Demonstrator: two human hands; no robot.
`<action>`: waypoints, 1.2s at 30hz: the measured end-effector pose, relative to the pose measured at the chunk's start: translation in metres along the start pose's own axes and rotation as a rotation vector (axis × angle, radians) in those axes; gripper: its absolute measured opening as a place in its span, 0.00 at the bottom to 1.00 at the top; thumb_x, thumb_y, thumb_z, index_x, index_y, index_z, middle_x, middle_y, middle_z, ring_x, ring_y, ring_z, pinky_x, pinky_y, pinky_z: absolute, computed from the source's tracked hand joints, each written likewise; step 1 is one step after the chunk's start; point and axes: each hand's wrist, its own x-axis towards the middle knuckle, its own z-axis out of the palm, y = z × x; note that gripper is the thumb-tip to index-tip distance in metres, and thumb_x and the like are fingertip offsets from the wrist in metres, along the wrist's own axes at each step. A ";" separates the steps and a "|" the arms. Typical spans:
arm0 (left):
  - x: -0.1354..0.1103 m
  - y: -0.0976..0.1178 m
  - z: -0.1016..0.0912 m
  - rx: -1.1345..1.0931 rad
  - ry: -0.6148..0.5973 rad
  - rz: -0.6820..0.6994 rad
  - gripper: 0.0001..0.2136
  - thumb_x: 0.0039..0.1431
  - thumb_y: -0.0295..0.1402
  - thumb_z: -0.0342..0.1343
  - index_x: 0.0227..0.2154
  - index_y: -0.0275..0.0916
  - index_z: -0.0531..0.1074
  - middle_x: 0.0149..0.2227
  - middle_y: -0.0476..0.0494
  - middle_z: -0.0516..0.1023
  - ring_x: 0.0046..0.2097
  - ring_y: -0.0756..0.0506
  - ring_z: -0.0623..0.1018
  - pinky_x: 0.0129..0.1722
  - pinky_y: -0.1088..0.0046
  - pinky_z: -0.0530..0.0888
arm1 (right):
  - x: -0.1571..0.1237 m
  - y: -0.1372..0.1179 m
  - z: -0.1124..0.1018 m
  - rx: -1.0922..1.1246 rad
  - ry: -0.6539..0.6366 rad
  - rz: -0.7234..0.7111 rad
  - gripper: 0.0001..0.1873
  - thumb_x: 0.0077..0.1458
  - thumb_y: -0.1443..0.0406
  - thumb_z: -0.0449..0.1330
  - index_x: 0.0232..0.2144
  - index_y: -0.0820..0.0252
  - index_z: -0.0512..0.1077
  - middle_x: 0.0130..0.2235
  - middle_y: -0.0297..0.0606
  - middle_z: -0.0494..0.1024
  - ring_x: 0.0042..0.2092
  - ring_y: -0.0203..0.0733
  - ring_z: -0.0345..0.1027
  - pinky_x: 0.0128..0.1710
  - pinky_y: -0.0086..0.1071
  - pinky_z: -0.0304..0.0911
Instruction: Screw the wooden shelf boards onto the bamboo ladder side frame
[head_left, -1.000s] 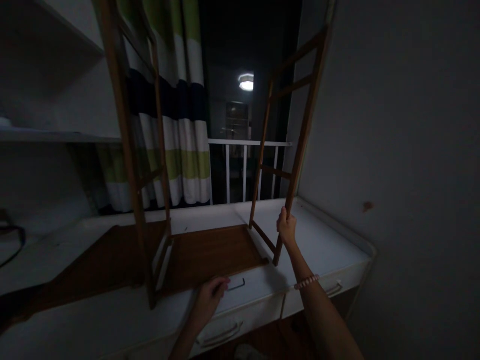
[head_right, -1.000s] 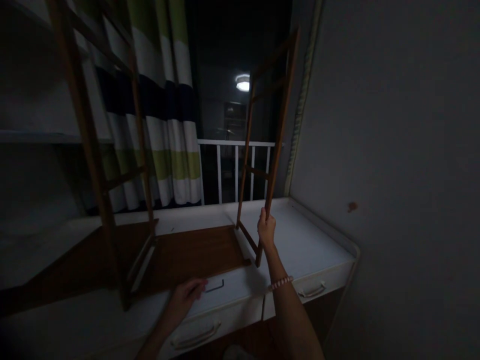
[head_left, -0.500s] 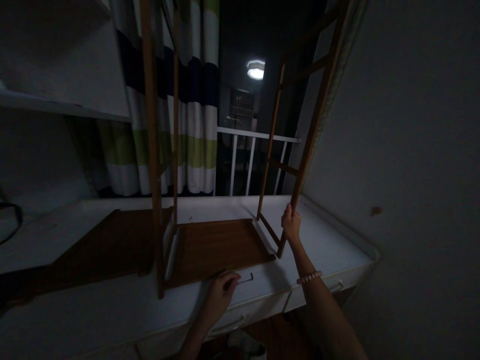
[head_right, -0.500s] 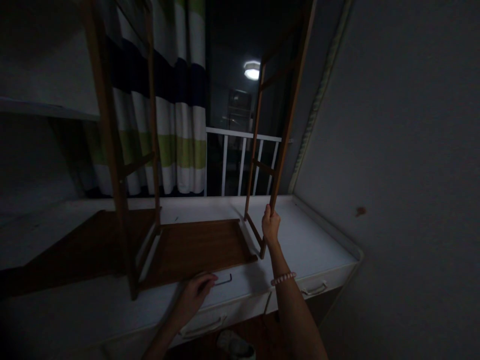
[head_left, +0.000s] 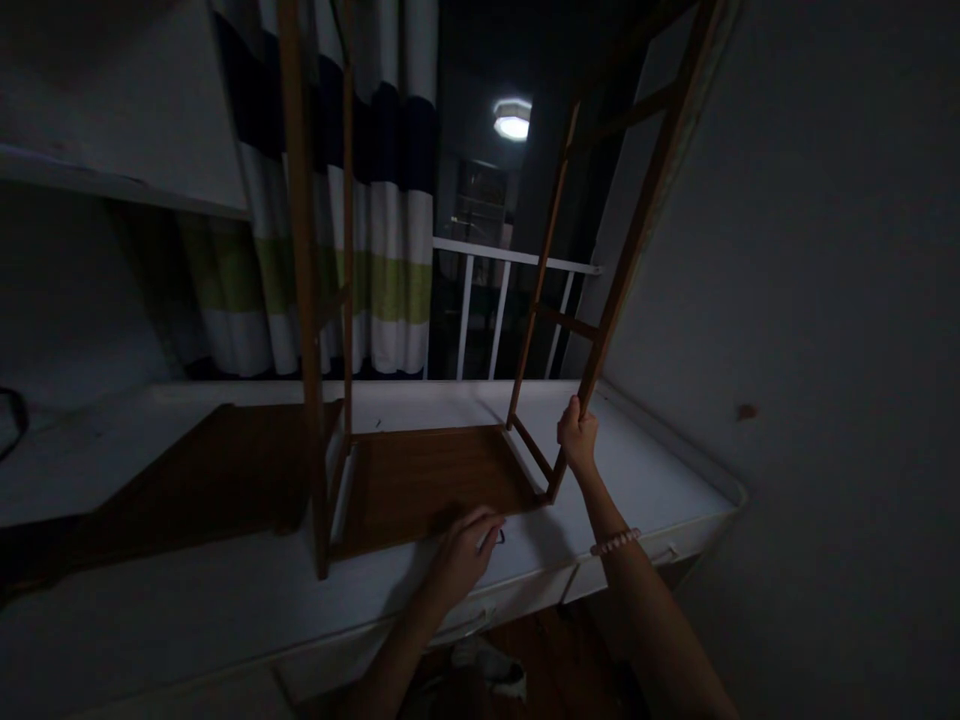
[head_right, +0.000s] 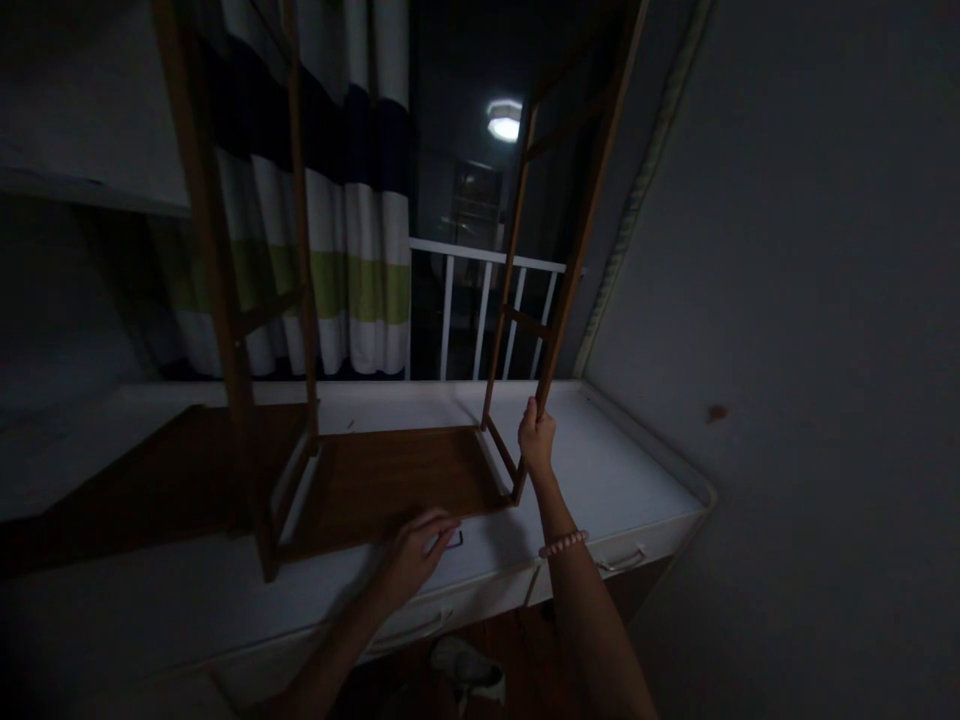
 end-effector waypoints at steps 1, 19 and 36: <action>0.008 0.002 0.001 0.085 -0.016 0.021 0.10 0.54 0.30 0.43 0.32 0.39 0.70 0.32 0.46 0.71 0.36 0.50 0.70 0.38 0.74 0.66 | 0.000 0.000 0.000 0.000 -0.001 -0.004 0.24 0.51 0.51 0.41 0.12 0.58 0.52 0.11 0.27 0.54 0.14 0.29 0.48 0.14 0.26 0.44; 0.078 0.003 0.063 0.423 -0.304 0.109 0.12 0.54 0.29 0.41 0.33 0.37 0.70 0.41 0.39 0.66 0.43 0.45 0.67 0.45 0.66 0.59 | -0.003 -0.006 0.004 -0.087 -0.043 -0.072 0.24 0.52 0.52 0.39 0.12 0.58 0.52 0.12 0.28 0.54 0.16 0.30 0.49 0.17 0.26 0.46; 0.081 0.024 0.052 0.537 -0.291 0.133 0.16 0.44 0.18 0.41 0.36 0.32 0.65 0.40 0.34 0.64 0.46 0.40 0.61 0.45 0.61 0.57 | -0.002 -0.002 0.001 -0.086 -0.038 -0.060 0.23 0.53 0.52 0.38 0.13 0.57 0.52 0.12 0.29 0.54 0.16 0.31 0.50 0.16 0.26 0.48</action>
